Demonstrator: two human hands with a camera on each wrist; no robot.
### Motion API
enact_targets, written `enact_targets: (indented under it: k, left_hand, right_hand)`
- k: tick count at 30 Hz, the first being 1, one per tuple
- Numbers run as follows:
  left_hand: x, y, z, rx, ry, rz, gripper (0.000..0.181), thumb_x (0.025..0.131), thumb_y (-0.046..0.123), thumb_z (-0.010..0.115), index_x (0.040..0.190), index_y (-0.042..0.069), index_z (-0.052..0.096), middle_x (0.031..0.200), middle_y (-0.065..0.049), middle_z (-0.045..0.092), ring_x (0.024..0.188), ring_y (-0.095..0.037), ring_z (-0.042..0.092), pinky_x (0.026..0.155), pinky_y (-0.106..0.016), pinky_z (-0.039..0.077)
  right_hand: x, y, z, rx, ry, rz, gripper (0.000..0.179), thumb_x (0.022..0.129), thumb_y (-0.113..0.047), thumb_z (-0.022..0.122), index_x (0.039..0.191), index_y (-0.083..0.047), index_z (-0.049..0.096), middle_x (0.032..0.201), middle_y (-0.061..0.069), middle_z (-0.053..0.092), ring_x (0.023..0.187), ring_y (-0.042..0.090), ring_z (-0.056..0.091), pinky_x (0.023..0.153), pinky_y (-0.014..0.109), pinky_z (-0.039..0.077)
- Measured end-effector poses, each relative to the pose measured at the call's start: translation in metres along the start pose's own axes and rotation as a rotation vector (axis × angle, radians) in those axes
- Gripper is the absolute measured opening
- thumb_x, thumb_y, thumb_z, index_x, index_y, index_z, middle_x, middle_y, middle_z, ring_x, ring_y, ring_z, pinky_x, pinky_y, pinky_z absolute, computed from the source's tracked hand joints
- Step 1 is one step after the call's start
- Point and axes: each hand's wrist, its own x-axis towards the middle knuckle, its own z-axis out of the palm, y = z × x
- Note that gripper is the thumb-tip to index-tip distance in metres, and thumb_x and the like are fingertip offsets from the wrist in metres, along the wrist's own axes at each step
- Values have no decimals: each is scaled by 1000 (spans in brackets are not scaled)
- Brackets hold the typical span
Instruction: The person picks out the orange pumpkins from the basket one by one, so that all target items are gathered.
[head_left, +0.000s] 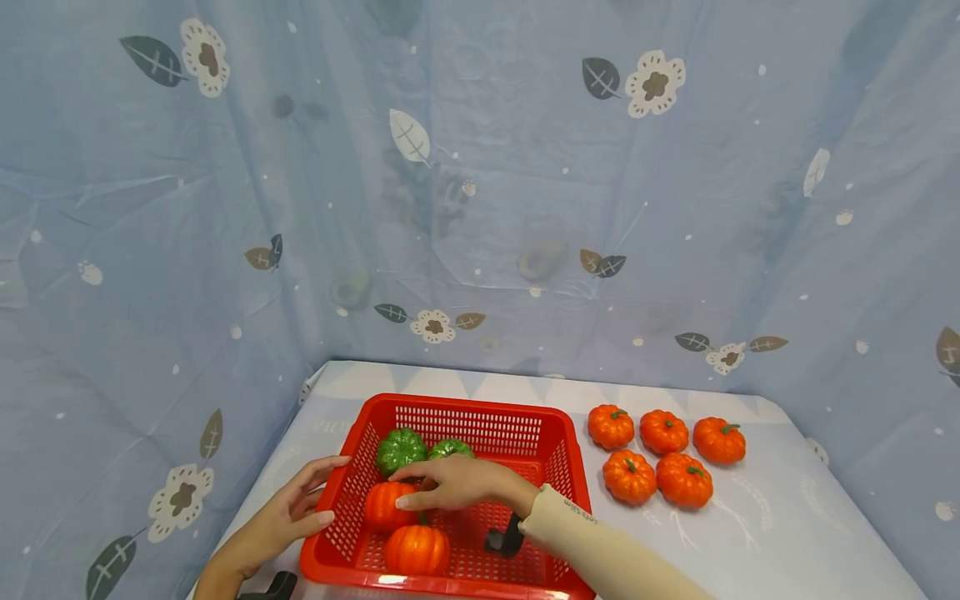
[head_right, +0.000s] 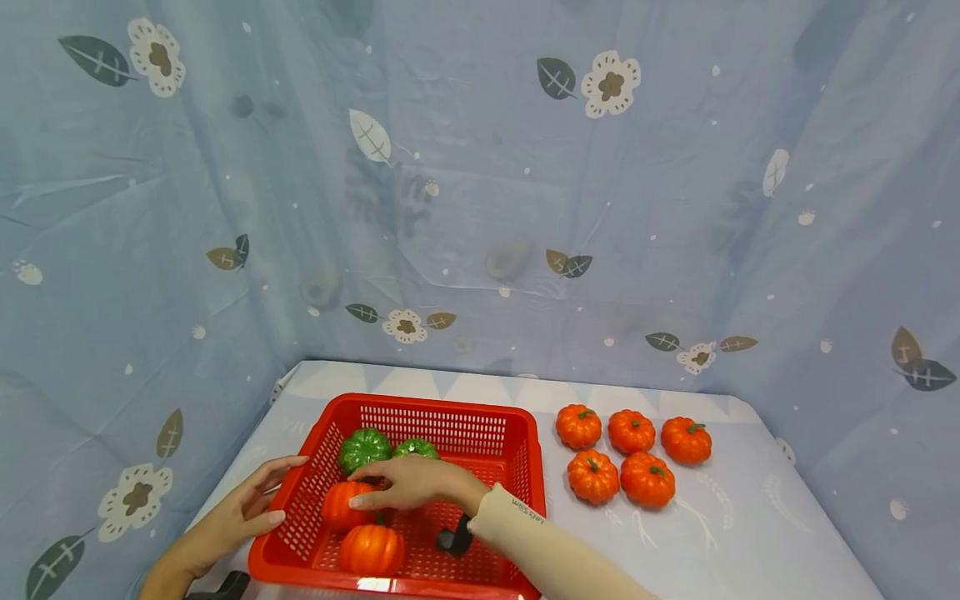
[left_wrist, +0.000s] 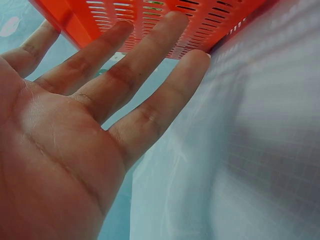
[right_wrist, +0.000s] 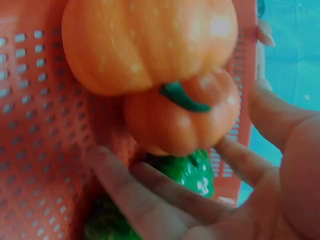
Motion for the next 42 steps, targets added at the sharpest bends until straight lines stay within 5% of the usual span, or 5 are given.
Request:
enact_targets:
  k: [5,10,16,21,42]
  left_hand:
    - [0,2,1,8,-15,19,64,102,9,58,158,13,28,160,-32,21,132,-44,50,88,-49,59]
    - [1,2,1,9,-25,32,64,102,7,58,159,13,27,158,-32,23,132,-44,50,89,-48,59]
    - [2,0,0,14,-24,27,64,103,7,57,159,14,27,159,-31,24,133,-49,47,89,-48,59]
    - [3,-1,0,25,-15,28,64,103,8,58,159,14,28,159,-31,24,133,-51,46,88,-48,59]
    - [1,-4,0,3,-5,19,64,102,9,58,159,13,27,161,-31,20,134,-48,48,88,-50,59]
  right_hand:
    - [6,-4,6,190,9,-65,27,102,-46,61,127,-35,65,127,-15,62,115,6,58,92,28,51]
    - [9,-7,9,164,18,-136,24,96,-38,73,114,-26,62,113,-14,64,101,5,59,82,22,50]
    - [7,-10,7,0,47,-151,46,88,-41,82,125,-23,62,120,-14,61,112,0,57,95,22,49]
    - [1,-15,1,-87,104,-136,55,84,-48,83,131,-24,67,122,-13,59,107,0,55,89,21,50]
    - [-32,1,-28,208,324,-119,55,83,-47,83,133,-34,62,124,-13,60,106,11,62,84,26,57]
